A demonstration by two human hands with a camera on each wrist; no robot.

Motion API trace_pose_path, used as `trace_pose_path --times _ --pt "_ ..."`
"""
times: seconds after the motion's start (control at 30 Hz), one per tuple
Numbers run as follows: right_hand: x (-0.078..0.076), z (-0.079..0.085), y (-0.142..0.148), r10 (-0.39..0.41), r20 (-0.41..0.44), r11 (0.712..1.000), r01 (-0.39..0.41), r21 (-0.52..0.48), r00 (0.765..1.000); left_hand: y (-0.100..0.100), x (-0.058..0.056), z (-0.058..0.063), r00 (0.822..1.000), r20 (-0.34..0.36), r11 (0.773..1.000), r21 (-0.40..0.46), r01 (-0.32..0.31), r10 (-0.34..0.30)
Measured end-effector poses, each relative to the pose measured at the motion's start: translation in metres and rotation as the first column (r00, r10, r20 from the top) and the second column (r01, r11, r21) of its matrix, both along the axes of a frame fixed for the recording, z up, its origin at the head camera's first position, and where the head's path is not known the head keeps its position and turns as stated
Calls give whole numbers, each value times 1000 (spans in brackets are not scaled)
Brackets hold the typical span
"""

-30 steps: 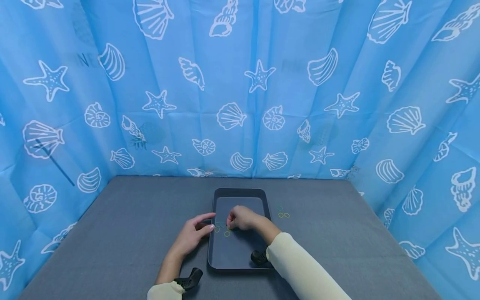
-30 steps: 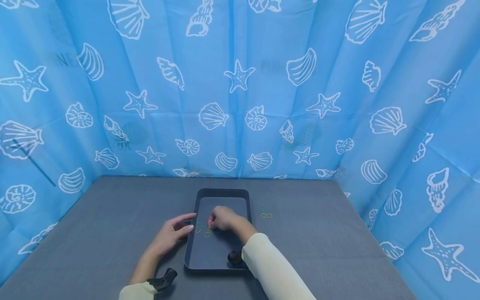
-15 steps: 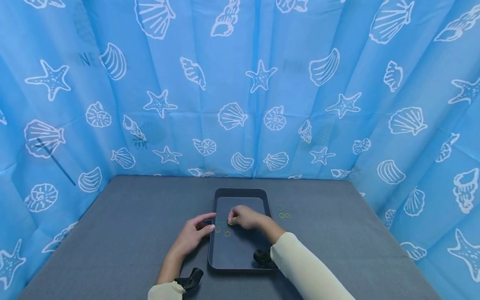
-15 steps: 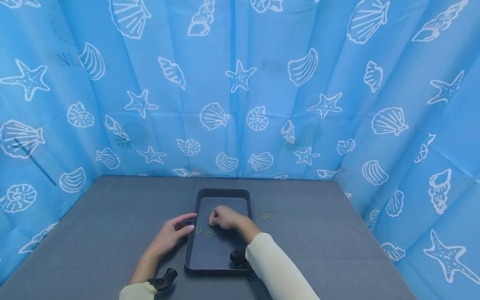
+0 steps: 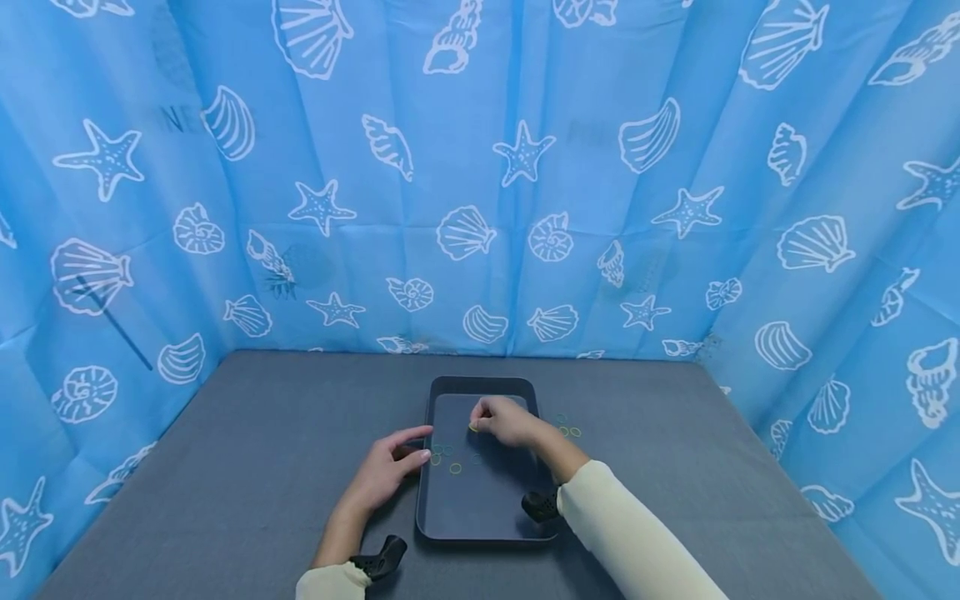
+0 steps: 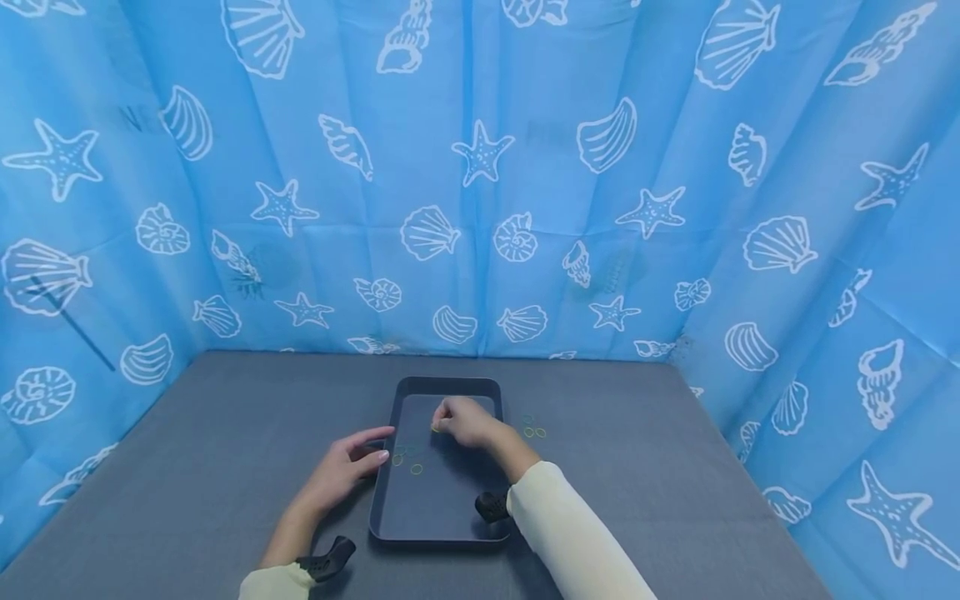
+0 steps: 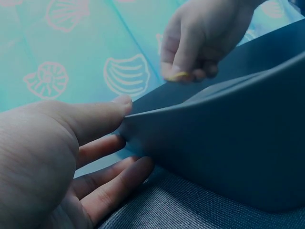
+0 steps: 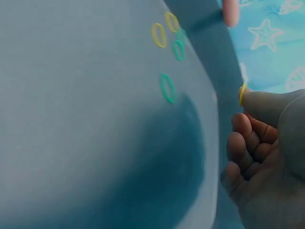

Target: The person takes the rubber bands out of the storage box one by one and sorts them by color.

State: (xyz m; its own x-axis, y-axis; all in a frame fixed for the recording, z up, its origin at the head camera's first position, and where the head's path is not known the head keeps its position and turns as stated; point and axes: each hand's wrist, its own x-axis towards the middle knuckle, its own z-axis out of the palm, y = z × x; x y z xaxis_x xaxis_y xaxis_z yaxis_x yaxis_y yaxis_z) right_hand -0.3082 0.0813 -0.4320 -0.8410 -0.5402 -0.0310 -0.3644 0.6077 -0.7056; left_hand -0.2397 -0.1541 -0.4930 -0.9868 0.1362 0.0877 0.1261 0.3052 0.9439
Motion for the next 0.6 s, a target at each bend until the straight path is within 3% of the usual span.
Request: trace_pose_path --times 0.27,0.6 --pt "-5 20 23 -67 -28 998 67 3 997 0 1 0 1000 -1 1000 11 2 -2" --pt "-7 29 60 -143 -55 990 142 -24 988 -1 2 1 1000 7 1000 5 -2 2"
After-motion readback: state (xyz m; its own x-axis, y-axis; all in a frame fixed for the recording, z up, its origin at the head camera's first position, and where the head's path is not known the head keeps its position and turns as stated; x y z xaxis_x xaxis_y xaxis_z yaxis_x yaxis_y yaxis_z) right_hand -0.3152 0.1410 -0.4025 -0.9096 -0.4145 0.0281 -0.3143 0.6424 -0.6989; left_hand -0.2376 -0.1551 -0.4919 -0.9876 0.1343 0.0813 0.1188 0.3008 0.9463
